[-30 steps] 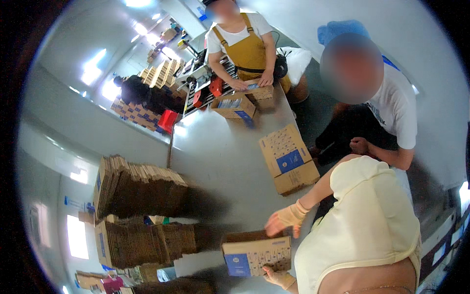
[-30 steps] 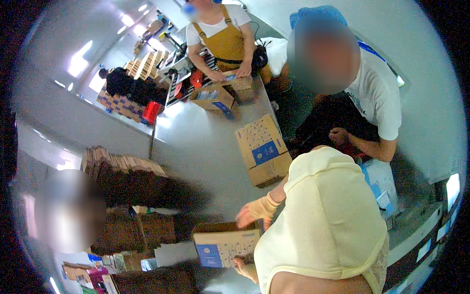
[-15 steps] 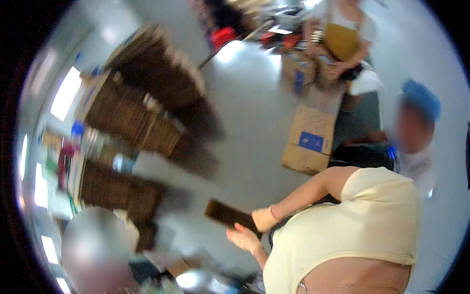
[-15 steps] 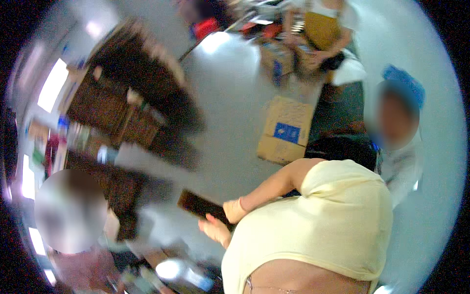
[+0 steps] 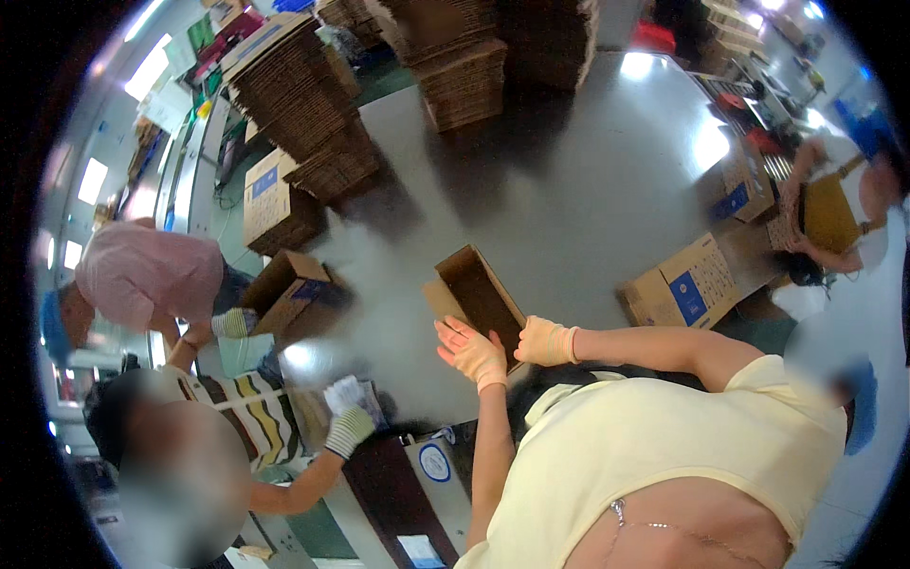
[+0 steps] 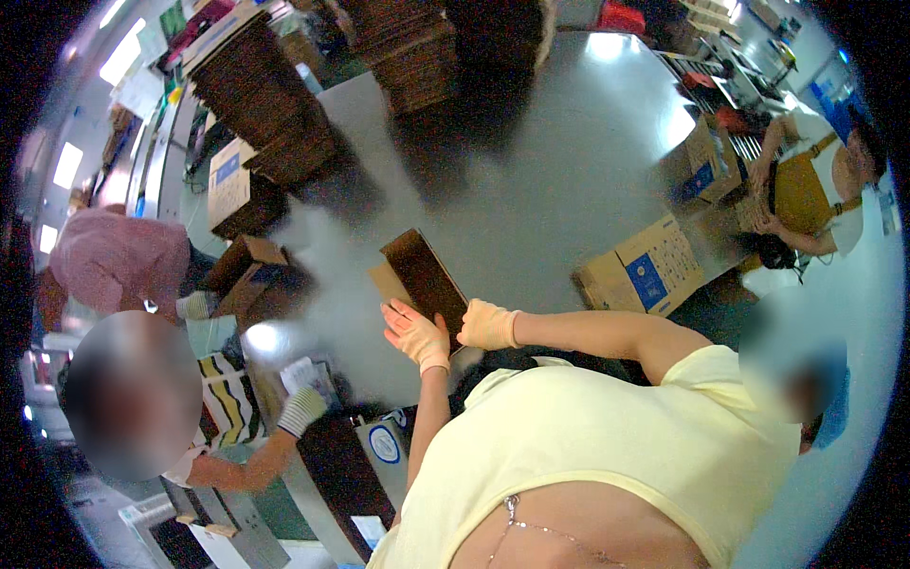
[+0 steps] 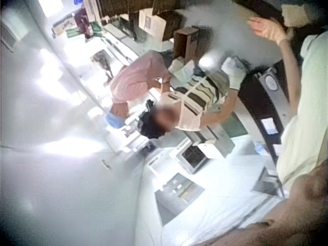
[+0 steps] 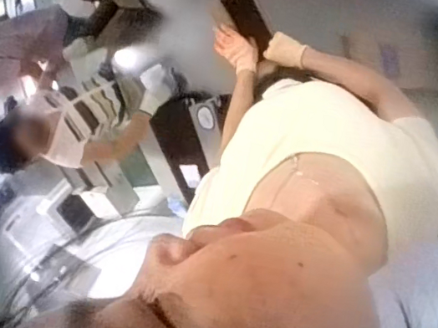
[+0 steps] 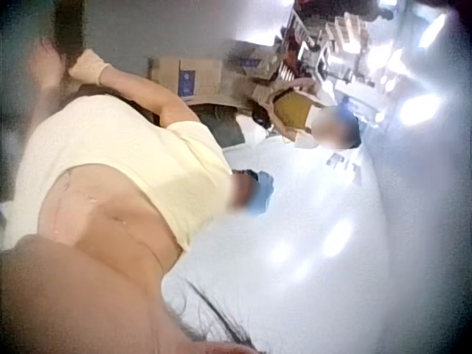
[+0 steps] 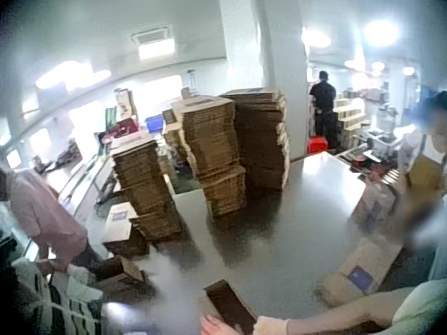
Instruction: The person repeatedly picks up small, individually wrapped items from a conveyor belt and places them into a cardboard box. The camera moves erratically, frequently losing sight of the hands and the packing process.
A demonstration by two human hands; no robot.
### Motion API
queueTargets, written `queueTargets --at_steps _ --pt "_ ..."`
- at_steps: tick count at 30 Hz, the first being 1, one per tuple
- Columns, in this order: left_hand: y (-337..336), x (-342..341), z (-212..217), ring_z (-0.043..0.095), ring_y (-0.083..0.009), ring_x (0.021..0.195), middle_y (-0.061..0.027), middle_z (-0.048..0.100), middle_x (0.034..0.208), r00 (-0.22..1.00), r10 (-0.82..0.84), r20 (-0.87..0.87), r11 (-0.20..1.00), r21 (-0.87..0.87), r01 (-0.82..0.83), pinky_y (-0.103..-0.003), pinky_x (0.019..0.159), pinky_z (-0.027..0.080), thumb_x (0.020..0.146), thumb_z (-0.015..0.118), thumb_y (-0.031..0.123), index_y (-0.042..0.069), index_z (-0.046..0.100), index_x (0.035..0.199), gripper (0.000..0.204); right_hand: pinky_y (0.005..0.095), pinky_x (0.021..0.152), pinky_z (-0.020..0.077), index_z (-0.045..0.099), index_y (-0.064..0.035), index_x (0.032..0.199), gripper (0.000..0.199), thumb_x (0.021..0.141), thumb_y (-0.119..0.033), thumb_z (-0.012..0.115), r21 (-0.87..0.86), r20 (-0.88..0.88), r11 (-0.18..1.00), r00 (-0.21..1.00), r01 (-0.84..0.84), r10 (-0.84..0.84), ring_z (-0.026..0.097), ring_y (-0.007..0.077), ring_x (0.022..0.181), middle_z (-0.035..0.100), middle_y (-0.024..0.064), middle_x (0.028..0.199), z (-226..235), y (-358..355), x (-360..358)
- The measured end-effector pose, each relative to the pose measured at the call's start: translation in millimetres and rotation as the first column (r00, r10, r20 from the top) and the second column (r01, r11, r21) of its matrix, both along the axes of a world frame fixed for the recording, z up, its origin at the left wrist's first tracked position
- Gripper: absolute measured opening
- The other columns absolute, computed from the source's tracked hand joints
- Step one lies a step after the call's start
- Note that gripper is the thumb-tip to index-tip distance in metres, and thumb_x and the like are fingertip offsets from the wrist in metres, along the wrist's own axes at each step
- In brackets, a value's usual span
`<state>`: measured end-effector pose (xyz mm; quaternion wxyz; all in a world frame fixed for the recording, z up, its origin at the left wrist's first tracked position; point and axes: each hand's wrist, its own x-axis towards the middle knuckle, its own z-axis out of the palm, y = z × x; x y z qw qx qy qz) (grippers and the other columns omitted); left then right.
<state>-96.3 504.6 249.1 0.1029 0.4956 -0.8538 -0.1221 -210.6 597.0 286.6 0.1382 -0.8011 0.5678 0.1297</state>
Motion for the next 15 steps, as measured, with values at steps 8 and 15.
queueTargets --at_steps 8,15 --pt "-32 10 -60 0.032 -0.0258 0.132 -0.0105 0.026 0.149 0.494 0.595 -0.635 0.309 0.747 0.589 -0.03 0.105 0.03 0.066 0.042 -0.016 0.013 0.003 0.15 0.097 0.0375 0.067 0.0474 0.064 -0.0136 0.077 0.007 0.076 -0.02 0.062 -0.031 -0.014 0.999 1.0 0.005 -0.006 0.066 0.0221 0.075 0.066 0.0037 0.07 -3 -11 4" --pt "-17 14 -50 0.02 -0.0312 0.139 -0.0171 0.019 0.151 0.775 0.253 -0.579 0.743 0.629 0.228 -0.036 0.113 0.021 0.089 0.051 0.008 0.008 0.009 0.148 0.073 0.0375 0.067 0.0487 0.065 -0.0129 0.081 0.011 0.076 -0.023 0.064 0.025 -0.067 0.997 0.996 0.068 -0.066 0.067 0.0233 0.076 0.067 0.0054 0.073 9 -13 11"
